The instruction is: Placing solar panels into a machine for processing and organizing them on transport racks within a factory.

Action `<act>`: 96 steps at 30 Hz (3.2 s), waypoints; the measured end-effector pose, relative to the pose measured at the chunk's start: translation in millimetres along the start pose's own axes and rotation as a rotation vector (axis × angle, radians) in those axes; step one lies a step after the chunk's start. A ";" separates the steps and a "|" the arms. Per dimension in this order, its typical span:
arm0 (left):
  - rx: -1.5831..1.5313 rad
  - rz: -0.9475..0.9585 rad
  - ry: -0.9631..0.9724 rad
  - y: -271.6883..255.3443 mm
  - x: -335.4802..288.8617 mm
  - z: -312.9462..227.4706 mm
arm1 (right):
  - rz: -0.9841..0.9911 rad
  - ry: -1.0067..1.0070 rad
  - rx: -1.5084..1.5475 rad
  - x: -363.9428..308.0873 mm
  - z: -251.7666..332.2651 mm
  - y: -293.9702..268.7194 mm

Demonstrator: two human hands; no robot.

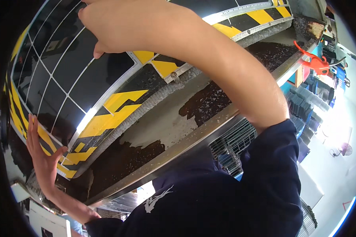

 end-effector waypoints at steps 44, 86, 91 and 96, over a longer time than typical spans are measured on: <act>-0.334 -0.080 -0.294 0.2 1.3 4.4 | 0.076 0.011 -0.059 -21.6 -9.5 11.4; -0.922 -0.379 -0.439 -44.0 0.5 -18.5 | -0.545 0.573 0.103 -193.3 30.9 -4.7; -0.999 -0.163 -0.263 -72.3 17.8 -162.2 | -0.546 0.417 0.199 -177.3 -41.5 -64.5; -1.013 -0.218 0.078 -69.8 55.5 -304.2 | -0.567 0.390 0.062 -139.3 -162.3 -122.2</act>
Point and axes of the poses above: each hand's wrist, its own x-axis towards the middle knuckle, its own y-axis out of the palm, z = x × y, the point moved 4 cm from there along x, towards the middle knuckle, and after that the axes turned 7 degrees about -z, right-handed, at the moved point
